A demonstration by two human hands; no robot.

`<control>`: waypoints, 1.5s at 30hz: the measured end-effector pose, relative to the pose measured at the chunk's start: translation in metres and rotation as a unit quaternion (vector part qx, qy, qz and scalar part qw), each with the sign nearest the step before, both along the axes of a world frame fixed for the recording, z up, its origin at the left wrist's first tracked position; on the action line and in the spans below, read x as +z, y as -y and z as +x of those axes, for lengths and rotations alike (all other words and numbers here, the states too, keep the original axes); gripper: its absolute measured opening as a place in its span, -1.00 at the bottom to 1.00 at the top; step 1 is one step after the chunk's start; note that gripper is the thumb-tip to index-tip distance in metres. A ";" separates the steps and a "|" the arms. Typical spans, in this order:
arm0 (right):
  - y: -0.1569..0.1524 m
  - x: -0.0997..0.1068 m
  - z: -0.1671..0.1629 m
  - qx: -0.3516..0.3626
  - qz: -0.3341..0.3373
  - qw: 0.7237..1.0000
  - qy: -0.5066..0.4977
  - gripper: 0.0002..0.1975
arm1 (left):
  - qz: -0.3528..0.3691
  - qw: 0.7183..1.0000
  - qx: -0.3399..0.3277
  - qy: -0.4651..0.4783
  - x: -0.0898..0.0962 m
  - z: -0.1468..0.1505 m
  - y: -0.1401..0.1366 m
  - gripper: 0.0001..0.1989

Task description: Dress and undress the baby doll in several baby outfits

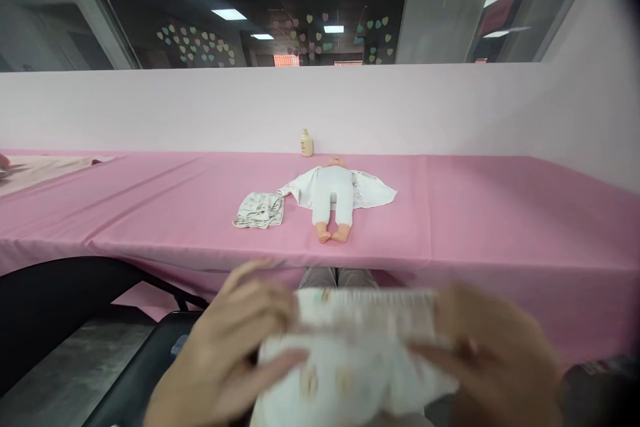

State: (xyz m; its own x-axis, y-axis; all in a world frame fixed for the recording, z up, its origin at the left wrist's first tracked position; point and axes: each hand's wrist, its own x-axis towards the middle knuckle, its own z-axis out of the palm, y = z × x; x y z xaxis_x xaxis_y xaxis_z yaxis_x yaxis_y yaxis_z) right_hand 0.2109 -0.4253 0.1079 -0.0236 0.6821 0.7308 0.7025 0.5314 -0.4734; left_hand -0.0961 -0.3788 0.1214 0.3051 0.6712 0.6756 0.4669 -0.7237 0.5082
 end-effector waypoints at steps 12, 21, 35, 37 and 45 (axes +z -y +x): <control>-0.154 -0.087 0.016 -0.060 -0.184 0.973 -0.123 -0.69 | -0.356 0.912 -0.077 0.187 -0.098 0.062 -0.125 -0.67; -0.090 -0.016 -0.083 0.045 0.054 0.979 -0.193 -0.89 | -0.120 0.932 -0.033 0.342 -0.043 0.109 -0.056 -0.74; -0.091 -0.034 -0.064 0.121 -0.074 0.891 -0.431 -0.88 | -0.038 0.930 -0.039 0.363 -0.081 0.114 -0.056 -0.46; -0.089 -0.034 -0.067 0.134 -0.079 0.894 -0.419 -0.86 | -0.132 0.932 -0.045 0.334 -0.081 0.109 -0.064 -0.49; -0.081 -0.055 -0.074 0.167 -0.157 0.921 -0.315 -0.78 | -0.264 0.899 -0.042 0.348 -0.087 0.099 -0.057 -0.70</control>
State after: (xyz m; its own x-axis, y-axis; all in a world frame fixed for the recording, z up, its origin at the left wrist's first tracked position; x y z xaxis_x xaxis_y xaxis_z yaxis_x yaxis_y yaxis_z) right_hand 0.1374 -0.3445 0.0525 0.0906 0.8939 0.4390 0.0581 0.4353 -0.8984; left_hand 0.0029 -0.3218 0.0341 -0.0041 0.9483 0.3172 -0.1423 -0.3146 0.9385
